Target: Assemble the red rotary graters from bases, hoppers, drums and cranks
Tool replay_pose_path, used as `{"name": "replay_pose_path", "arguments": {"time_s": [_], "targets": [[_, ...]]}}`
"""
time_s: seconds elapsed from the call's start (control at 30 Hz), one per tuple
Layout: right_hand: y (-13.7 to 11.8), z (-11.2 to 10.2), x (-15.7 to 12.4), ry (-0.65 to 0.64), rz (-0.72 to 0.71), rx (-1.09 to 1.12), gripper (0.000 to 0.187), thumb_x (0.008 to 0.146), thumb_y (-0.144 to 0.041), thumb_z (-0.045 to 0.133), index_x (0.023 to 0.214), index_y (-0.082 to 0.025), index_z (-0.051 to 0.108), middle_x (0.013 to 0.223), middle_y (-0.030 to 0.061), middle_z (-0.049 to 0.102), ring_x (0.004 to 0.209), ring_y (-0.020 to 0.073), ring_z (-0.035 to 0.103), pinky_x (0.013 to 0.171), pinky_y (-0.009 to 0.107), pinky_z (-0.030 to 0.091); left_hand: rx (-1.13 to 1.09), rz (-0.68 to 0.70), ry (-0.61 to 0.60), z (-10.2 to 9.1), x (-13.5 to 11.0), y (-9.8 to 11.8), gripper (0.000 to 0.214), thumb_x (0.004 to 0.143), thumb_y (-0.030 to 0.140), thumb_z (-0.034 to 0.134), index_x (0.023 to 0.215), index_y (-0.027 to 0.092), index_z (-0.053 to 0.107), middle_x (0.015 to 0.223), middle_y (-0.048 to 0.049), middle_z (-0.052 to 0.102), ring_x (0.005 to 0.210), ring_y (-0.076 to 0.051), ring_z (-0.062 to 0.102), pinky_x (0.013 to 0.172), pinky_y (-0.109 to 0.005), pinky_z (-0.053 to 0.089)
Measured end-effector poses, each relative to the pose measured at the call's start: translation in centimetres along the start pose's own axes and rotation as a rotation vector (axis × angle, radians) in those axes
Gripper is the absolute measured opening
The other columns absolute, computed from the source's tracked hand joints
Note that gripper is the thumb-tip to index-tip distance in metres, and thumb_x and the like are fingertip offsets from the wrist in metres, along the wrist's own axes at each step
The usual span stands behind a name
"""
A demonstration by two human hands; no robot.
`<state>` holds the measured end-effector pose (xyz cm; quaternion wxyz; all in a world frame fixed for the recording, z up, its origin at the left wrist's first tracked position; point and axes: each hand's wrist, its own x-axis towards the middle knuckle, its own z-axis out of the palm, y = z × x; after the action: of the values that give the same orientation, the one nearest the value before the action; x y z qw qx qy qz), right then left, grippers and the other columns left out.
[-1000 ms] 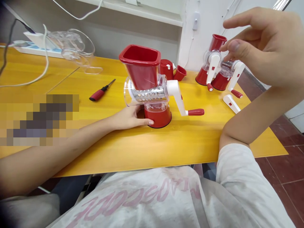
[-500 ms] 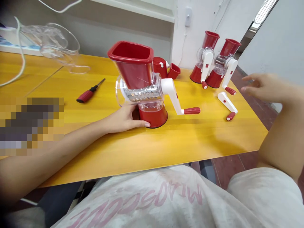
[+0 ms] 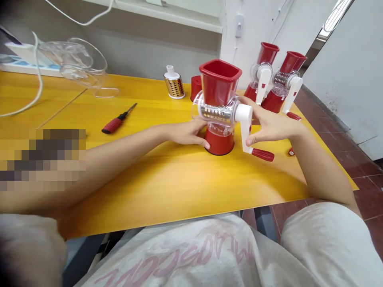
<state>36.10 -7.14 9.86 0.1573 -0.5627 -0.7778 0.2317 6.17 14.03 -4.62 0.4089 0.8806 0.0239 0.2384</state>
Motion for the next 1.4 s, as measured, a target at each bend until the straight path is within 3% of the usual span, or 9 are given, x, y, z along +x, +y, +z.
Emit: {"name": "replay_pose_path", "arguments": {"time_s": [0.13,0.33,0.47,0.6,0.77,0.93,1.03,1.2,1.4], "targets": [[1.0,2.0,0.7,0.249,0.045,-0.061,0.14,0.089,-0.097,0.091,0.202,-0.04,0.031,0.194,0.0123,0.059,0.178,0.0521,0.063,0.14,0.068,0.064,0.026,0.029,-0.137,-0.3,3.6,-1.5,0.117,0.066,0.075,0.12,0.166,0.027,0.083,0.191,-0.0207,0.066,0.187,-0.055,0.05,0.16,-0.074,0.033],[1.4,2.9,-0.3,0.514,0.237,-0.199,0.11,0.103,-0.083,0.085,0.193,-0.034,0.046,0.184,0.0163,0.069,0.168,0.0538,0.07,0.137,0.074,0.064,0.138,-0.006,-0.09,1.0,5.0,-2.8,0.117,0.096,0.084,0.092,0.186,0.015,0.066,0.174,-0.0295,0.076,0.159,-0.053,0.074,0.147,-0.071,0.052],[0.8,1.6,-0.4,0.534,0.13,-0.281,0.109,0.108,-0.082,0.079,0.199,-0.049,0.031,0.19,0.0066,0.067,0.184,0.0514,0.052,0.14,0.081,0.058,0.164,0.059,-0.125,1.9,6.1,-3.4,0.108,0.107,0.064,0.084,0.198,0.019,0.048,0.183,-0.0235,0.074,0.16,-0.049,0.075,0.146,-0.066,0.053],[0.2,0.8,-0.4,0.492,0.104,-0.312,0.103,0.115,-0.082,0.065,0.202,-0.05,0.021,0.182,0.0037,0.074,0.175,0.0494,0.062,0.138,0.083,0.058,0.213,0.005,-0.133,1.7,7.4,-3.7,0.113,0.099,0.06,0.092,0.199,0.03,0.049,0.187,-0.0191,0.071,0.166,-0.052,0.069,0.146,-0.074,0.048],[-0.7,1.3,-0.4,0.566,0.132,-0.323,0.103,0.116,-0.078,0.065,0.201,-0.04,0.022,0.18,0.0092,0.077,0.171,0.0484,0.067,0.142,0.076,0.056,0.514,-0.058,-0.045,-2.6,8.2,-2.9,0.103,0.087,0.051,0.102,0.181,0.024,0.073,0.2,-0.0205,0.055,0.185,-0.067,0.036,0.15,-0.093,0.017],[-2.0,1.5,0.4,0.61,0.201,-0.339,0.109,0.112,-0.075,0.07,0.201,-0.035,0.023,0.185,0.0131,0.071,0.169,0.0526,0.068,0.145,0.076,0.054,0.556,-0.118,0.257,-8.0,10.7,-3.7,0.131,0.068,0.054,0.115,0.188,0.047,0.063,0.205,0.0033,0.046,0.19,-0.057,0.025,0.162,-0.078,0.011],[-1.8,1.4,0.8,0.613,0.19,-0.341,0.107,0.115,-0.076,0.065,0.203,-0.04,0.016,0.189,0.0083,0.068,0.168,0.0467,0.07,0.146,0.073,0.054,0.664,-0.201,0.244,-9.0,13.3,-5.0,0.129,0.072,0.06,0.112,0.188,0.03,0.066,0.213,-0.0006,0.032,0.196,-0.061,0.006,0.163,-0.074,-0.007],[0.1,1.0,1.8,0.5,0.173,-0.465,0.116,0.111,-0.086,0.069,0.203,-0.041,0.014,0.176,0.0052,0.08,0.18,0.045,0.056,0.154,0.074,0.042,0.704,-0.383,0.137,-8.2,16.6,-7.1,0.107,0.054,0.077,0.12,0.148,0.032,0.096,0.185,-0.0091,0.07,0.183,-0.072,0.026,0.148,-0.103,-0.008],[0.5,1.0,4.2,0.678,0.281,-0.345,0.123,0.113,-0.085,0.064,0.206,-0.027,0.009,0.172,0.0188,0.079,0.171,0.0546,0.064,0.142,0.075,0.052,0.826,-0.448,0.086,-8.2,15.9,-7.7,0.062,0.075,0.072,0.099,0.134,0.051,0.098,0.158,-0.0083,0.085,0.173,-0.059,0.038,0.139,-0.092,0.025]]}}
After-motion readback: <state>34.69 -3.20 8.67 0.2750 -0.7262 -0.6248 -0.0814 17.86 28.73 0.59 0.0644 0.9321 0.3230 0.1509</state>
